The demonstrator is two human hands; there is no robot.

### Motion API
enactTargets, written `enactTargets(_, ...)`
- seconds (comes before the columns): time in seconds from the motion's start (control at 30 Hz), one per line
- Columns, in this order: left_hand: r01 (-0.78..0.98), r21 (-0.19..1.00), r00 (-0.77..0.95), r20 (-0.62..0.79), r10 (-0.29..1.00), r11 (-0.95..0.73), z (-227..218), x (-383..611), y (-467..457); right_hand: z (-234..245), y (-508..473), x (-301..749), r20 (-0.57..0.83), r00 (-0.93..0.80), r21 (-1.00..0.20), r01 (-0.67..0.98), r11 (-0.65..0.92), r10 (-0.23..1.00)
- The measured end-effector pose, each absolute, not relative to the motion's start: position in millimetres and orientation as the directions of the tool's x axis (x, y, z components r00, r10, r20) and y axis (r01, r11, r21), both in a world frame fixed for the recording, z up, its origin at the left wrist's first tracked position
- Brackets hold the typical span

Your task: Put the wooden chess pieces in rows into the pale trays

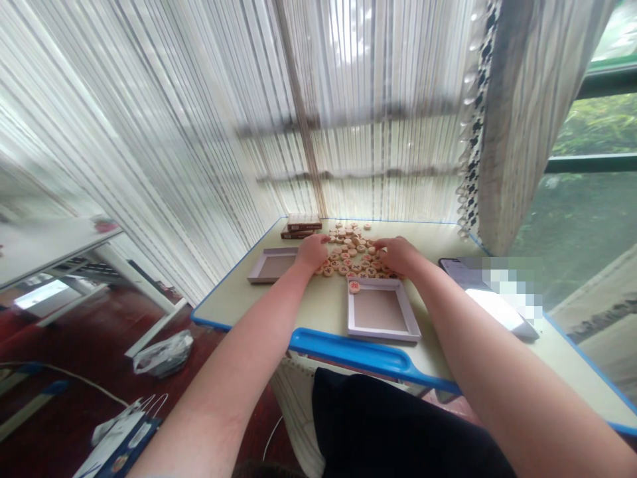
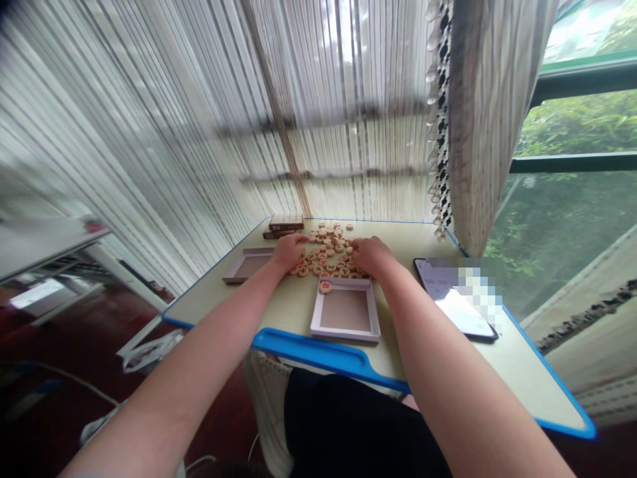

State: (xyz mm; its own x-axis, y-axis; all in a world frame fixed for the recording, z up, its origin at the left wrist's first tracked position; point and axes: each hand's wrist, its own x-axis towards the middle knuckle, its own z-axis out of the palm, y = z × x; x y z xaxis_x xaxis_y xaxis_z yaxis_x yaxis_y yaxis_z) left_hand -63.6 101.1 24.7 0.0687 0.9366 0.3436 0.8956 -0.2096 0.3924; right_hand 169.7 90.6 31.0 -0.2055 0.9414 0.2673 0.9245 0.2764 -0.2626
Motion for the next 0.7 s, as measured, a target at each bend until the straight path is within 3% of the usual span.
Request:
enactTargets(0.2, 0.858, 0.355, 0.269, 0.305, 0.914, -0.371, 23.6, -55.5, 97.6, 28.5, 95.8, 175.0, 0.271, -0.207, -0.286, 0.915, 0.284, 0.940)
enactTargets(0.4, 0.868, 0.364, 0.234, 0.301, 0.925, -0.338, 22.5, -58.2, 98.8, 27.1, 97.2, 176.5, 0.334, -0.122, -0.318, 0.919, 0.233, 0.935)
enactTargets(0.7, 0.895, 0.282, 0.273, 0.266, 0.925, -0.345, 24.2, -61.5, 98.0, 27.5, 91.4, 167.8, 0.284, -0.214, -0.272, 0.917, 0.292, 0.935)
